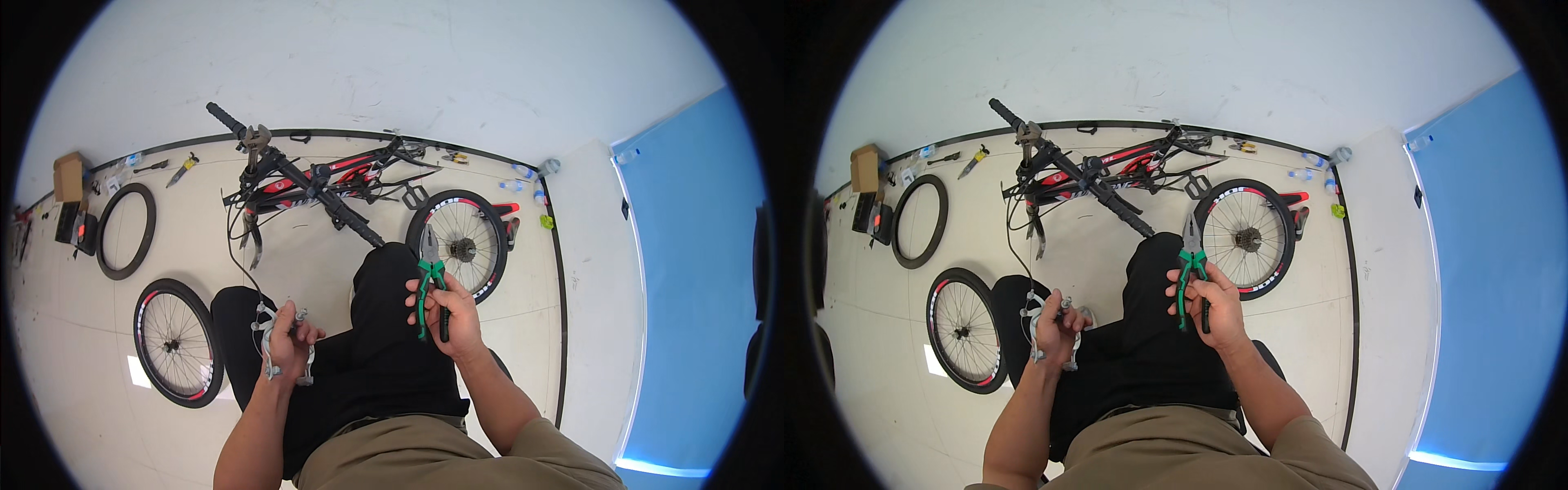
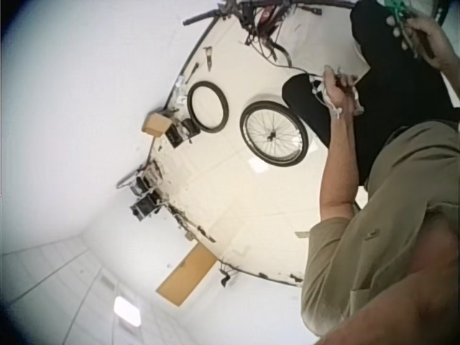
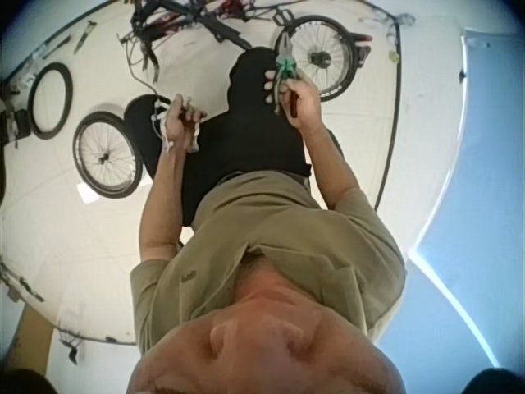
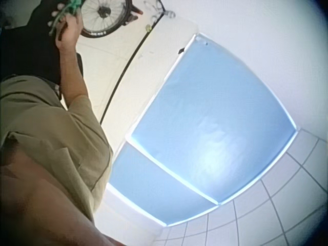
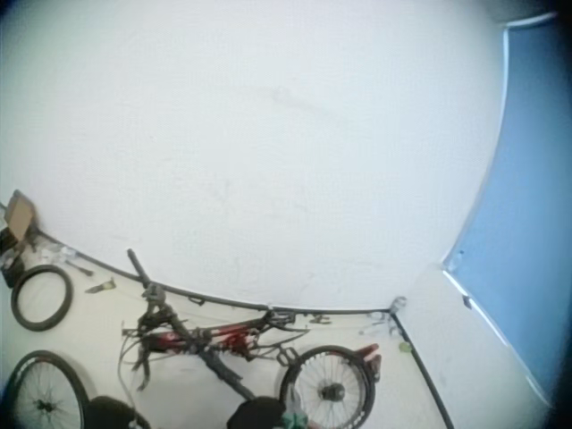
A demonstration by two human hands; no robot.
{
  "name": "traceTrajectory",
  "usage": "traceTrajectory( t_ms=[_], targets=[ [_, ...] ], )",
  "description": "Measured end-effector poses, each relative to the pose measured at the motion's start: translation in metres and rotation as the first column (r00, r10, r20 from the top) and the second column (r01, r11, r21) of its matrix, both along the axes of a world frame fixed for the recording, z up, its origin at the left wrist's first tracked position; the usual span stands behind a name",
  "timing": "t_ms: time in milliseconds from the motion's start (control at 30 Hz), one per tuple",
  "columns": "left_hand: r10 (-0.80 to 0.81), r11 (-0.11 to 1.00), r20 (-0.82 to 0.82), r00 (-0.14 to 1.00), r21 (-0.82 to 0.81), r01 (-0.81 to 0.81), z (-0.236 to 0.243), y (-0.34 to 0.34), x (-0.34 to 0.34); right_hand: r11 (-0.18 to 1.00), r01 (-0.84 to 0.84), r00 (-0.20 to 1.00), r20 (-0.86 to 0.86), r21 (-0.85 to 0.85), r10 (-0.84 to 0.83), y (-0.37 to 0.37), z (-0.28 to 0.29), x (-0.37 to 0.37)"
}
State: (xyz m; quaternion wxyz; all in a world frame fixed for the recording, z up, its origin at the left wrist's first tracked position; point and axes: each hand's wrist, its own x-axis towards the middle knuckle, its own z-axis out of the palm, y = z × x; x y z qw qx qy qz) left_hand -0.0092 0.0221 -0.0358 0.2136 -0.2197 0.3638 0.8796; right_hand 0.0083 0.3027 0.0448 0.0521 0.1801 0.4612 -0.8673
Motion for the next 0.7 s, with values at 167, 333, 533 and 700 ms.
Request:
traceTrajectory(
  t_ms=[167, 333, 533, 700],
  targets=[
    [-0.009, 1.000, 0.022, 1.000, 0.001, 0.009, -0.001, -0.001, 0.000, 0.992, 0.003, 1.000, -0.025, 0.124, 0.000, 0.002, -0.011, 0.003],
    [-0.003, 1.000, 0.037, 0.999, -0.014, 0.004, 0.002, -0.002, 0.001, 0.991, -0.026, 0.999, 0.032, 0.128, 0.022, 0.009, 0.003, -0.005],
    [-0.006, 1.000, 0.058, 0.998, 0.014, 0.006, 0.002, -0.002, -0.002, 0.829, -0.139, 0.986, -0.150, -0.542, 0.067, 0.034, 0.005, -0.005],
    [0.010, 0.999, 0.066, 0.998, 0.034, -0.013, 0.009, -0.006, -0.004, 0.775, -0.274, 0.962, -0.163, -0.570, 0.221, 0.038, 0.012, -0.014]
  ],
)
